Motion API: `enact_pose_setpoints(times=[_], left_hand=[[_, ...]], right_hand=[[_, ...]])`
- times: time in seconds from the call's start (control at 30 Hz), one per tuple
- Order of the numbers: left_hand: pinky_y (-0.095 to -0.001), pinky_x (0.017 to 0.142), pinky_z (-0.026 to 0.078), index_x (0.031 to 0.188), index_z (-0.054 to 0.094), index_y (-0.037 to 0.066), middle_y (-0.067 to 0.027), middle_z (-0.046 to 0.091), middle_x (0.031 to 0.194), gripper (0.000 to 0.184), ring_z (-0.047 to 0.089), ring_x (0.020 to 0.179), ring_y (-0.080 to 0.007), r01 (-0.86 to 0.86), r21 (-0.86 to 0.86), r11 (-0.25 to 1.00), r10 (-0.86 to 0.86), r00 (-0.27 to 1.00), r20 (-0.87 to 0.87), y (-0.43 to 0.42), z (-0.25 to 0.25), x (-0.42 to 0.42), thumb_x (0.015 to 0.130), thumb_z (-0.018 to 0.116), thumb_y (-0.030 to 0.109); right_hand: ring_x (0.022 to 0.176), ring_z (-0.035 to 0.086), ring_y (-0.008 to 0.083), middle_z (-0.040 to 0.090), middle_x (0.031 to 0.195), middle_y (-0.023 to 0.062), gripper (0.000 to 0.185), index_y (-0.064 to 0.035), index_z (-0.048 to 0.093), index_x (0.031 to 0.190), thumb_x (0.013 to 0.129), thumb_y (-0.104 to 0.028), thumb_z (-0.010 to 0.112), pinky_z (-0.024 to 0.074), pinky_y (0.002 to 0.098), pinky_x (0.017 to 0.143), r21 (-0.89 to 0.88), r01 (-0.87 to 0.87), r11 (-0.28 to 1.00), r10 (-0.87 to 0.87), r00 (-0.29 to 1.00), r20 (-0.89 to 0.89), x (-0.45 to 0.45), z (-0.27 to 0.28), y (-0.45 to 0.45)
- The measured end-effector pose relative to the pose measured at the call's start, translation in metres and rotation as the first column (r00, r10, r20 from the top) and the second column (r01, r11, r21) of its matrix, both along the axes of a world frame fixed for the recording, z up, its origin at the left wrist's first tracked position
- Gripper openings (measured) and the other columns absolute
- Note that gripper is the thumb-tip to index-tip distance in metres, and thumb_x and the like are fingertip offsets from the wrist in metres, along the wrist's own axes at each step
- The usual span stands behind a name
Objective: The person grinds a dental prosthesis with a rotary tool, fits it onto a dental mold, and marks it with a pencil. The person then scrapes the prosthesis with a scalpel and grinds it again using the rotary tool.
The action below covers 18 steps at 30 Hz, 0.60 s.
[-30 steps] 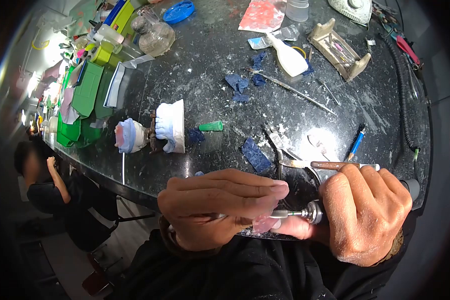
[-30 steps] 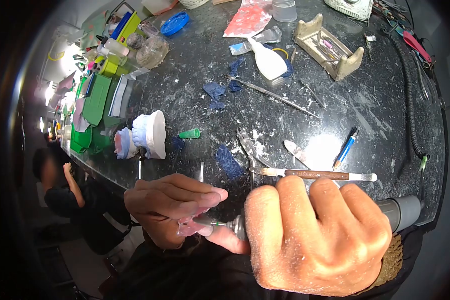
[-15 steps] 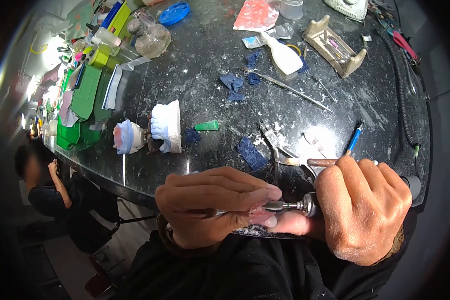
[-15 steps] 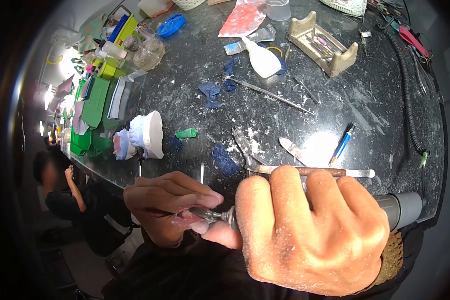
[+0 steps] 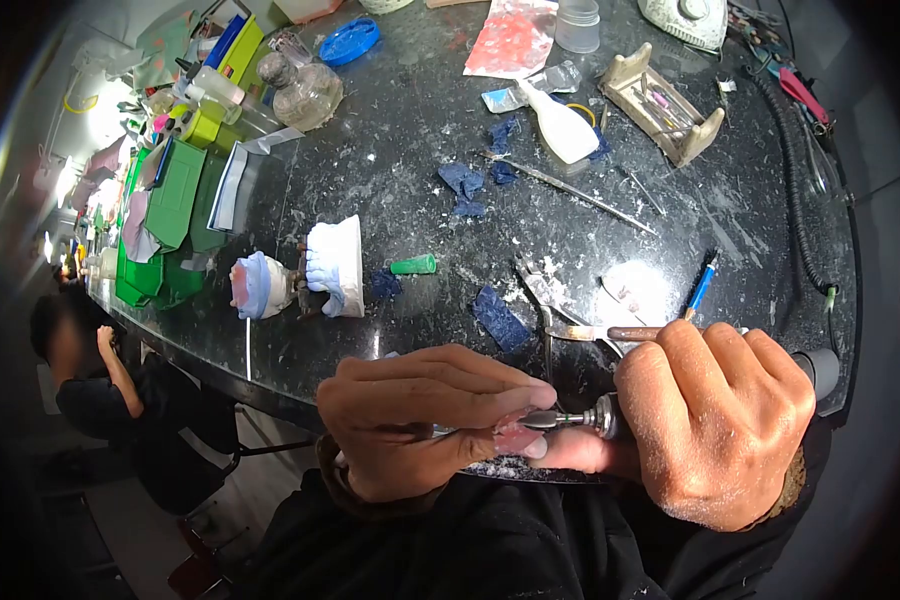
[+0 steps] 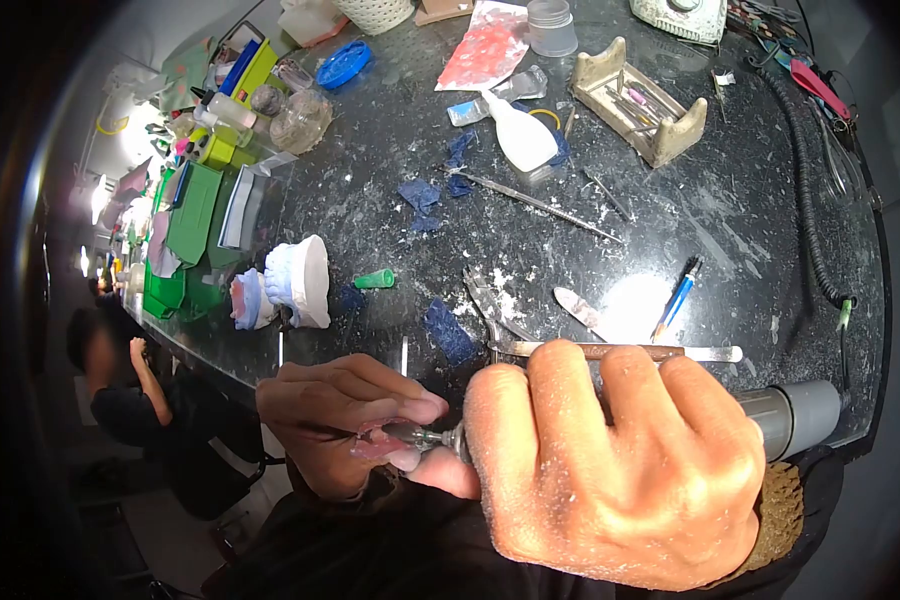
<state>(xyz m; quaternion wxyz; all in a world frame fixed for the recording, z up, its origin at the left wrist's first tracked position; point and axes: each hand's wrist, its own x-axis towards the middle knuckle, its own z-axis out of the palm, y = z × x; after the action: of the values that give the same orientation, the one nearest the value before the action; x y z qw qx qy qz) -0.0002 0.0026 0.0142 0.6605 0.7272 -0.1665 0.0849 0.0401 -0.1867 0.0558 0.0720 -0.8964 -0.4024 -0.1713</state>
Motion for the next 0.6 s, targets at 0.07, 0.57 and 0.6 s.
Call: enact_pose_setpoints(times=[0.07,0.57,0.6], left_hand=[[-0.0279,0.061,0.058,0.086,0.068,-0.002,-0.0224,0.066,0.085,0.025,0.068,0.079,-0.0246,0.011,0.001,1.000,-0.011,1.000,-0.017,0.0006,0.0007,-0.0003,0.063,0.072,-0.012],[-0.0276,0.060,0.057,0.086,0.068,-0.002,-0.0211,0.067,0.085,0.026,0.068,0.079,-0.0245,0.023,-0.053,0.998,-0.022,1.000,0.021,-0.0010,-0.0037,0.0002,0.063,0.073,-0.011],[-0.0276,0.060,0.057,0.086,0.068,-0.002,-0.0210,0.067,0.085,0.026,0.068,0.079,-0.0245,0.024,-0.046,0.999,-0.024,1.000,0.018,-0.0007,-0.0035,0.0002,0.063,0.073,-0.011]], right_hand=[[0.041,0.040,0.0139,0.037,0.053,0.0016,0.055,-0.0061,0.045,0.058,0.067,-0.058,0.059,0.0273,0.0263,0.038,0.006,0.000,1.000,0.000,1.000,0.014,0.0001,-0.0016,0.0000],[0.041,0.040,0.0131,0.037,0.053,0.0010,0.054,-0.0051,0.048,0.059,0.069,-0.057,0.058,0.0256,0.0260,0.037,0.018,-0.009,1.000,0.009,0.999,0.043,-0.0004,-0.0018,-0.0010],[0.041,0.040,0.0131,0.037,0.053,0.0010,0.054,-0.0051,0.047,0.059,0.069,-0.057,0.058,0.0257,0.0260,0.038,0.013,-0.009,1.000,0.008,0.999,0.040,-0.0005,-0.0013,-0.0011]])
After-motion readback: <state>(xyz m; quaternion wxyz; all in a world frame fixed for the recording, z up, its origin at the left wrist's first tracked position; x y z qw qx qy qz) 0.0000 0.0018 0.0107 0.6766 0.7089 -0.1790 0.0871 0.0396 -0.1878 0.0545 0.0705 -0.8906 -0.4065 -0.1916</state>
